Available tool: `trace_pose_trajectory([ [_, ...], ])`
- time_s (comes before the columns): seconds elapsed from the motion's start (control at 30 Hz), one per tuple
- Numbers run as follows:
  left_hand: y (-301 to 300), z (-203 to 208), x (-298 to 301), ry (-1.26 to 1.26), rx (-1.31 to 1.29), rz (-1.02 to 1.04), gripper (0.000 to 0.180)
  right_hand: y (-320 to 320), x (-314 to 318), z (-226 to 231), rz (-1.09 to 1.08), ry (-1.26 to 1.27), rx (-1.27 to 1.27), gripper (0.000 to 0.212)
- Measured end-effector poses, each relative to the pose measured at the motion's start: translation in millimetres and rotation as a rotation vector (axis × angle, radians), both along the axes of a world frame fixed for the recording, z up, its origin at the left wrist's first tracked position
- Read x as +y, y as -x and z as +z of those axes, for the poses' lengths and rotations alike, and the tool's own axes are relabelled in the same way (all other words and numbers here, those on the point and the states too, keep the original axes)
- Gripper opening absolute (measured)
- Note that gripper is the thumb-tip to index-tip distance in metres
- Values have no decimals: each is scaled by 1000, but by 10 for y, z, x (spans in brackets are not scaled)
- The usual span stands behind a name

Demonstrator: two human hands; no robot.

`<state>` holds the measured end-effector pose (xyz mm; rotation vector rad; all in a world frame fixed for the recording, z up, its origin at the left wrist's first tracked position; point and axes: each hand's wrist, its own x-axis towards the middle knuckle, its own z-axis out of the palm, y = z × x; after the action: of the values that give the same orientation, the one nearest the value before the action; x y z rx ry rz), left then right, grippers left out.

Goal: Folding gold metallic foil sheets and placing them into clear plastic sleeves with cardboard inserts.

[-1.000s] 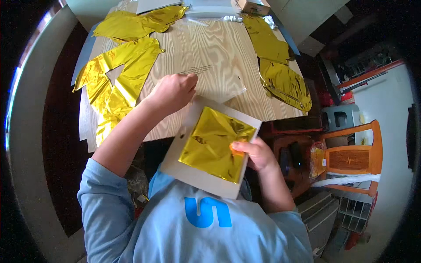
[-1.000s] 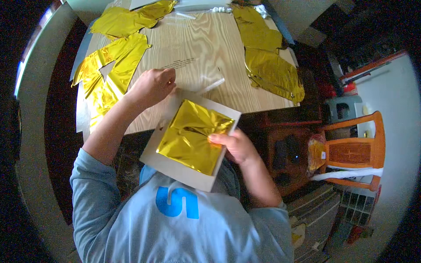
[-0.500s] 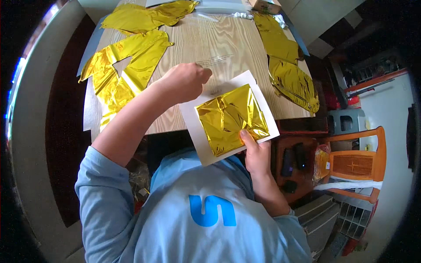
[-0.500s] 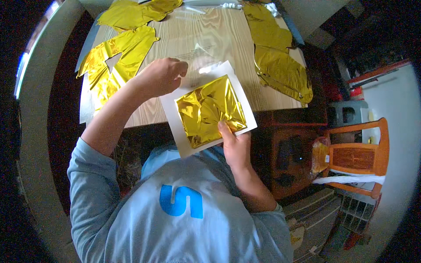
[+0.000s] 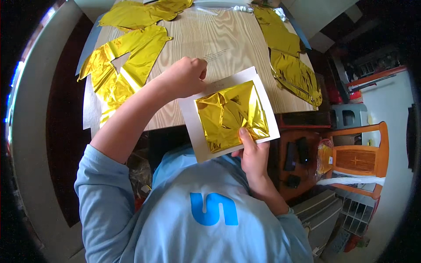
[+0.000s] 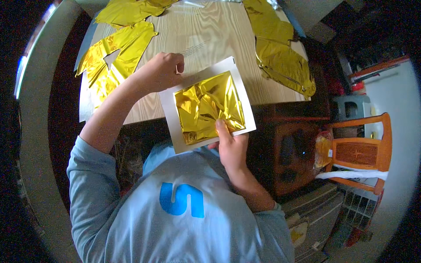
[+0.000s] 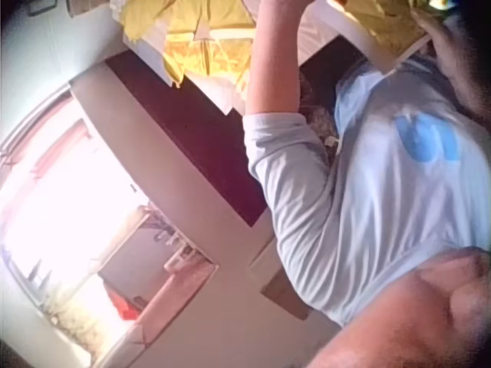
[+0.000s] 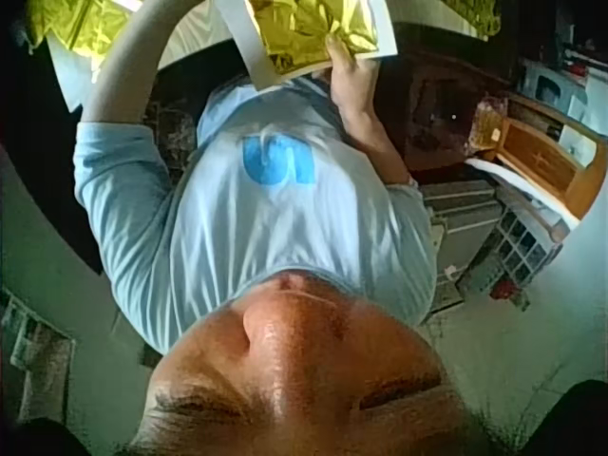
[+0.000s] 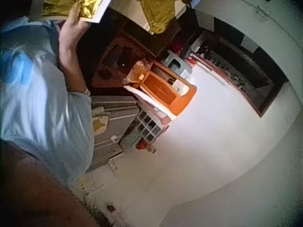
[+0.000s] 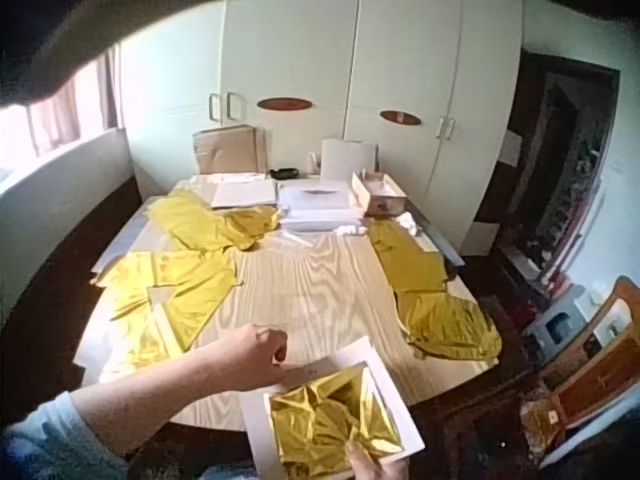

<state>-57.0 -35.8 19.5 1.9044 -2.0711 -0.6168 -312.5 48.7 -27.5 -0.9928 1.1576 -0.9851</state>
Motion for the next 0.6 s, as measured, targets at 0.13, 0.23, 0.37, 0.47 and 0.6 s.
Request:
trace_pose_trajectory([
  [0.13, 17, 52, 28, 26, -22, -8, 14, -43, 50, -37, -15, 64, 13, 20],
  [0.23, 20, 63, 49, 55, -57, -4, 15, -13, 53, -46, 10, 127, 51, 20],
  [0.37, 11, 55, 24, 97, -98, -62, 14, 16, 28, -28, 13, 154, 91, 20],
  [0.47, 66, 98, 16, 79, -117, -81, 15, -15, 33, -35, 0, 119, 69, 19],
  [0.6, 45, 64, 61, 105, -189, -114, 22, -81, 30, -46, 3, 68, 26, 19],
])
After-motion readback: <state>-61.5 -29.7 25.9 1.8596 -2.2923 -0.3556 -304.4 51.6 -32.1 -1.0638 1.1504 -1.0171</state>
